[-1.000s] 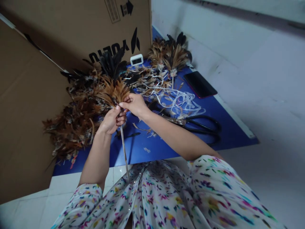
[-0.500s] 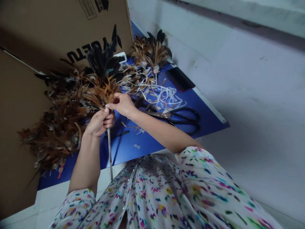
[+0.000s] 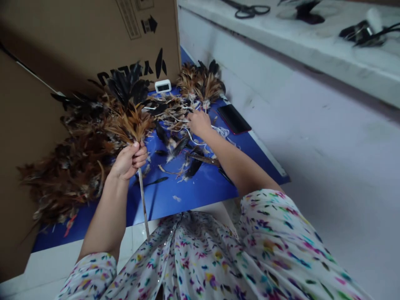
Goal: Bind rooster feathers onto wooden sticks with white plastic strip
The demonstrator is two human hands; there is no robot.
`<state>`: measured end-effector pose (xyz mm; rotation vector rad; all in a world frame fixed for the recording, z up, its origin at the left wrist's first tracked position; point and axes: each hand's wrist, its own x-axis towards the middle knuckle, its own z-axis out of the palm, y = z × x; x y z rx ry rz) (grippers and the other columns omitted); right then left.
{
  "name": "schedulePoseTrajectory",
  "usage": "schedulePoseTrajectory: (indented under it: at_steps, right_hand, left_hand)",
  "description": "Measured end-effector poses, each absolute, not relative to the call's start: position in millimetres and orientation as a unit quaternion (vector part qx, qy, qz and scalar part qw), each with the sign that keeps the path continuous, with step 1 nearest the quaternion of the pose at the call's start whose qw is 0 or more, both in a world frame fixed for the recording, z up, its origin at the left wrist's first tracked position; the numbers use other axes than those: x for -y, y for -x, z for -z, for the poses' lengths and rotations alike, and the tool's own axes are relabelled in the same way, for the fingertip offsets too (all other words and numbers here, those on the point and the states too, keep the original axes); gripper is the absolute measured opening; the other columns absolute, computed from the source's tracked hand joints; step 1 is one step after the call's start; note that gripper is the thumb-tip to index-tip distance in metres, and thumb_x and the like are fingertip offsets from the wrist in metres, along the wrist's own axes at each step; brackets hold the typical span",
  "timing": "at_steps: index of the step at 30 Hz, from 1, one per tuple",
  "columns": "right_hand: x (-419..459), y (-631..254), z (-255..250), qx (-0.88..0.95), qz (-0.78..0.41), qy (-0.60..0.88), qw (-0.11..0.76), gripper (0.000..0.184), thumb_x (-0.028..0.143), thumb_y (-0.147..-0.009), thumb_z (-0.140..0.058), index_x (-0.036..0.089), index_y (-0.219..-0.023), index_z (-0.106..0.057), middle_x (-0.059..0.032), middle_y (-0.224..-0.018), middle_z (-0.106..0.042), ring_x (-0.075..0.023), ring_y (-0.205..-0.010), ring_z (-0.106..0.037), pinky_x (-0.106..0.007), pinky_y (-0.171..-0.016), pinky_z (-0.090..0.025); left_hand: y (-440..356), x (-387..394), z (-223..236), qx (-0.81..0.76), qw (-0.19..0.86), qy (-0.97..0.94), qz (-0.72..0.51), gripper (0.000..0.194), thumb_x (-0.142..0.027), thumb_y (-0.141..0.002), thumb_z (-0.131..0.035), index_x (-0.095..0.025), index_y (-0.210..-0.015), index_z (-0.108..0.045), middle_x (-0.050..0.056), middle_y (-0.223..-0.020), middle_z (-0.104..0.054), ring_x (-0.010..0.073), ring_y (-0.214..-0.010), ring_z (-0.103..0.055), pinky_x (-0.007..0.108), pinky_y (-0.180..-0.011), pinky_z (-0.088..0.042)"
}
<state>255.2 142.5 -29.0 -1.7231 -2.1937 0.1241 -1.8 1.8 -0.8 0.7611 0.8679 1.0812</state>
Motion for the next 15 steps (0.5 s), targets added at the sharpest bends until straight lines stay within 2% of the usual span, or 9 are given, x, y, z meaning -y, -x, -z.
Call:
schedulePoseTrajectory:
  at_steps: [2, 4, 8, 10, 12, 15]
  right_hand:
    - [-148.2, -259.9, 34.8, 0.787, -0.032, 0.599, 0.144, 0.024, 0.019, -0.088, -0.056, 0.012, -0.101, -0.075, -0.0186, -0.114, -0.07, -0.0302, -0.109, -0.06, -0.04, -0.089, -0.044]
    - [-150.0, -264.9, 34.0, 0.789, -0.054, 0.589, 0.165, 0.023, 0.016, -0.089, -0.055, 0.011, -0.095, -0.076, -0.0165, -0.106, -0.072, -0.0267, -0.102, -0.063, -0.037, -0.088, -0.045]
    - [-147.0, -279.1, 12.3, 0.74, -0.16, 0.565, 0.328, 0.012, 0.013, -0.083, -0.061, 0.012, -0.084, -0.074, -0.0067, -0.078, -0.072, -0.0184, -0.076, -0.065, -0.03, -0.075, -0.046]
    - [-142.3, -285.5, -6.7, 0.693, -0.242, 0.545, 0.405, 0.008, 0.012, -0.082, -0.062, 0.013, -0.079, -0.07, -0.0014, -0.065, -0.066, -0.0131, -0.06, -0.059, -0.027, -0.064, -0.044]
    - [-136.1, -290.0, -28.5, 0.647, -0.3, 0.528, 0.462, 0.01, 0.009, -0.082, -0.063, 0.014, -0.074, -0.065, 0.0011, -0.061, -0.062, -0.0076, -0.049, -0.048, -0.025, -0.055, -0.038]
    - [-127.0, -294.7, -58.2, 0.59, -0.309, 0.507, 0.547, 0.016, 0.004, -0.083, -0.063, 0.015, -0.071, -0.06, 0.0039, -0.055, -0.056, -0.0033, -0.042, -0.039, -0.024, -0.048, -0.029]
  left_hand:
    - [3.1, -2.4, 2.2, -0.387, 0.701, -0.343, -0.491, 0.036, -0.037, -0.076, -0.078, -0.015, -0.08, -0.05, -0.009, -0.061, -0.033, 0.0, -0.042, -0.025, 0.01, -0.036, -0.018]
    - [4.5, -3.0, 2.8, -0.385, 0.697, -0.341, -0.499, 0.037, -0.037, -0.076, -0.078, -0.015, -0.079, -0.049, -0.009, -0.06, -0.033, -0.0001, -0.042, -0.025, 0.01, -0.036, -0.019]
    - [7.9, -4.1, 2.1, -0.387, 0.686, -0.328, -0.521, 0.033, -0.035, -0.077, -0.077, -0.015, -0.082, -0.051, -0.009, -0.06, -0.033, -0.0001, -0.041, -0.025, 0.01, -0.036, -0.018]
    - [9.5, -4.5, 1.3, -0.39, 0.681, -0.318, -0.532, 0.03, -0.034, -0.079, -0.075, -0.015, -0.082, -0.051, -0.009, -0.06, -0.034, -0.0001, -0.041, -0.025, 0.01, -0.036, -0.018]
    - [10.9, -4.9, 0.5, -0.393, 0.678, -0.307, -0.54, 0.028, -0.032, -0.08, -0.074, -0.016, -0.081, -0.051, -0.009, -0.059, -0.034, 0.0, -0.041, -0.025, 0.01, -0.035, -0.018]
    - [12.9, -5.7, -0.8, -0.396, 0.672, -0.295, -0.551, 0.026, -0.03, -0.082, -0.072, -0.016, -0.081, -0.05, -0.009, -0.059, -0.034, 0.0003, -0.04, -0.025, 0.01, -0.035, -0.018]
